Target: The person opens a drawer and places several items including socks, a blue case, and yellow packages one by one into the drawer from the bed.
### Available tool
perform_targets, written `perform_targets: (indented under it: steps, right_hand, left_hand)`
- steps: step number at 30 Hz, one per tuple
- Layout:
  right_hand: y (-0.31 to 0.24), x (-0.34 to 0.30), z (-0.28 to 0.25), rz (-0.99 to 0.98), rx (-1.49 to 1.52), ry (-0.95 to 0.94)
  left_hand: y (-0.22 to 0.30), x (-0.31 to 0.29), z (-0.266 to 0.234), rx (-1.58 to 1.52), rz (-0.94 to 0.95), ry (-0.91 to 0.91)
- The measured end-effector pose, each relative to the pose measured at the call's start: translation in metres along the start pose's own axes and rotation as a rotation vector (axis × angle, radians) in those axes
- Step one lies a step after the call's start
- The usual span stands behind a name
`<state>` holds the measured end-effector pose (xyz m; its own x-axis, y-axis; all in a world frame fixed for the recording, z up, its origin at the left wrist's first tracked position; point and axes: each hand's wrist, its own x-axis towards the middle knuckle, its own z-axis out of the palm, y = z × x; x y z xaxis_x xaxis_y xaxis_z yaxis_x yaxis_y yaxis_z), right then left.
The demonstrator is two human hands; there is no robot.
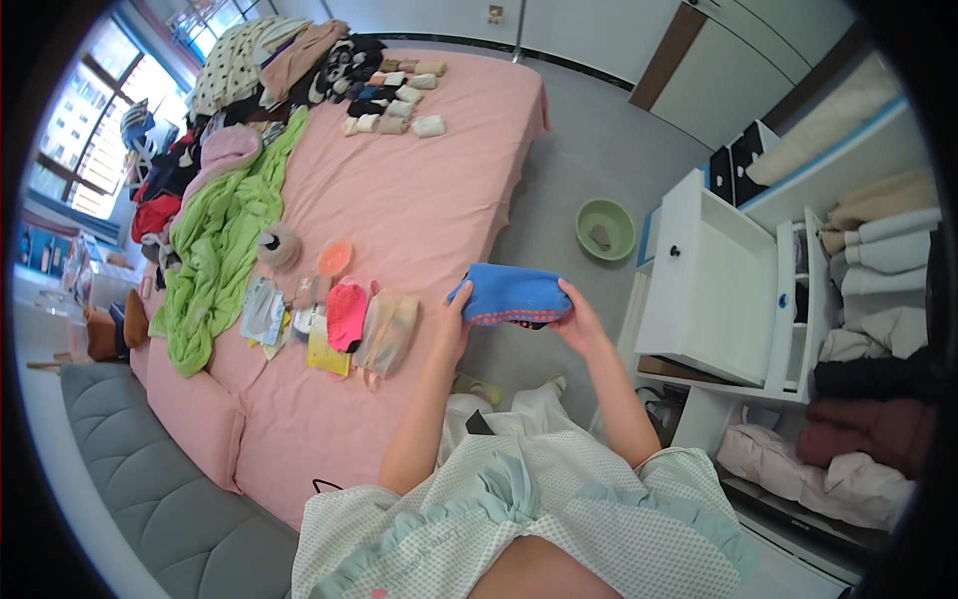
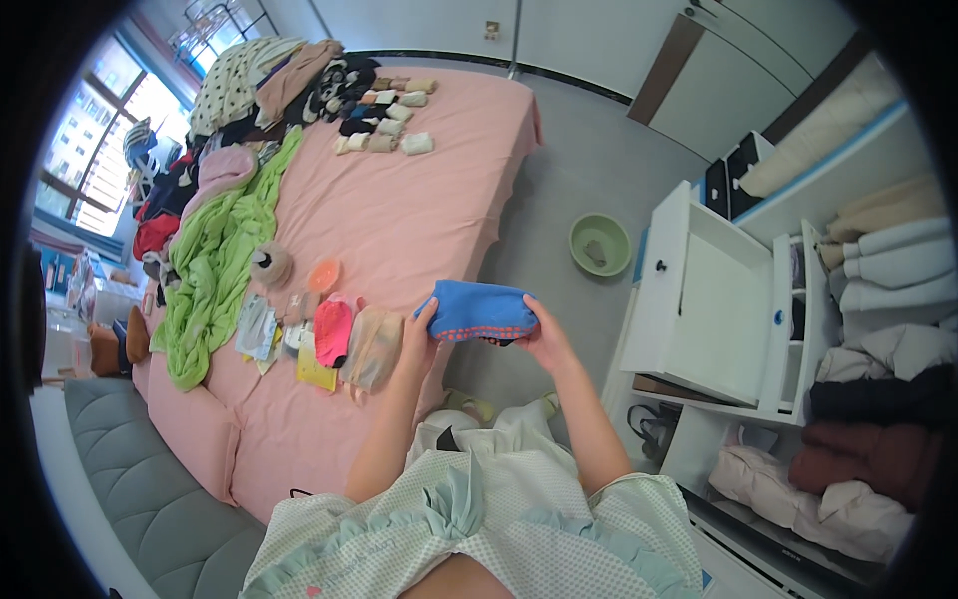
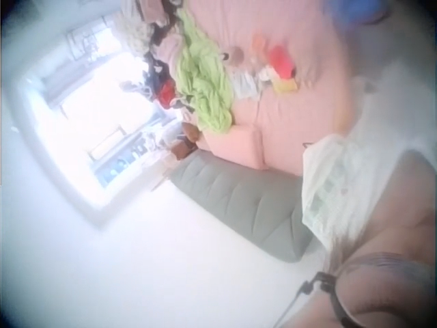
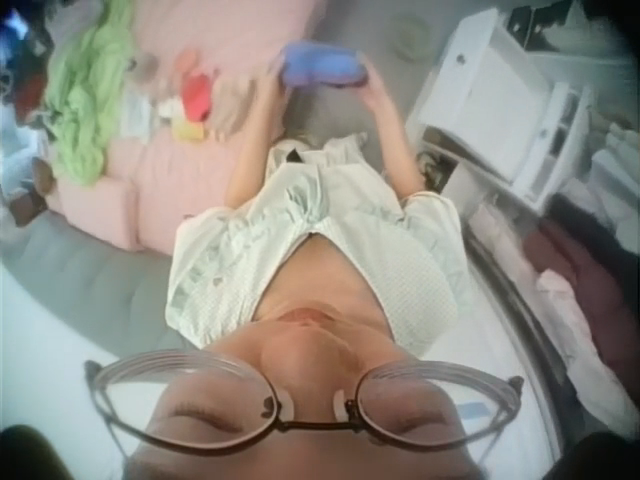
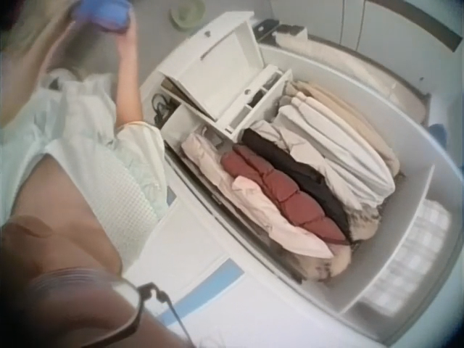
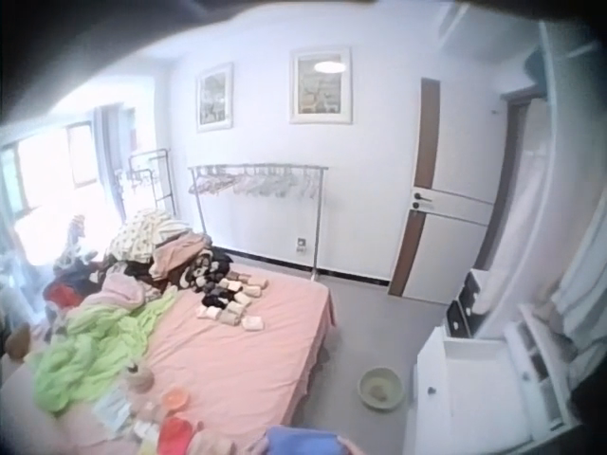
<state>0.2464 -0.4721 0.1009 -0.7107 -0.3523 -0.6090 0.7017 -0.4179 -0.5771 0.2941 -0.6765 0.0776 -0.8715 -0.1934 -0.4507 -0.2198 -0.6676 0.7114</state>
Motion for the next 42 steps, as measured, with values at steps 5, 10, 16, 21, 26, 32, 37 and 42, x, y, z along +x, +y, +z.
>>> perform_targets:
  steps: [5, 10, 16, 21, 26, 32, 37, 42]
  right_hand:
    - [-0.024, -0.025, -0.063, -0.119, 0.071, 0.063]
    - [-0.057, -0.063, -0.134, -0.324, -0.029, 0.155]
    - [-0.092, -0.101, -0.192, -0.439, -0.158, 0.312]
    - [-0.1, -0.114, -0.238, -0.514, -0.17, 0.43]
    - [-0.111, -0.126, -0.259, -0.527, -0.07, 0.521]
    - [-0.121, -0.13, -0.28, -0.57, 0.01, 0.553]
    - [-0.134, -0.116, -0.291, -0.625, 0.128, 0.592]
    - [-0.139, -0.111, -0.318, -0.652, 0.124, 0.645]
  left_hand:
    - [-0.032, -0.011, 0.063, 0.006, -0.014, -0.109]
    - [-0.071, -0.019, 0.12, 0.141, -0.037, -0.193]
    - [-0.12, -0.014, 0.176, 0.205, 0.004, -0.312]
    - [-0.141, -0.017, 0.228, 0.219, -0.128, -0.308]
    - [-0.159, 0.007, 0.245, 0.408, -0.202, -0.426]
    - [-0.159, 0.026, 0.284, 0.583, -0.202, -0.636]
    - [-0.18, 0.054, 0.298, 0.773, -0.129, -0.738]
    - [-0.201, 0.066, 0.312, 0.774, -0.185, -0.837]
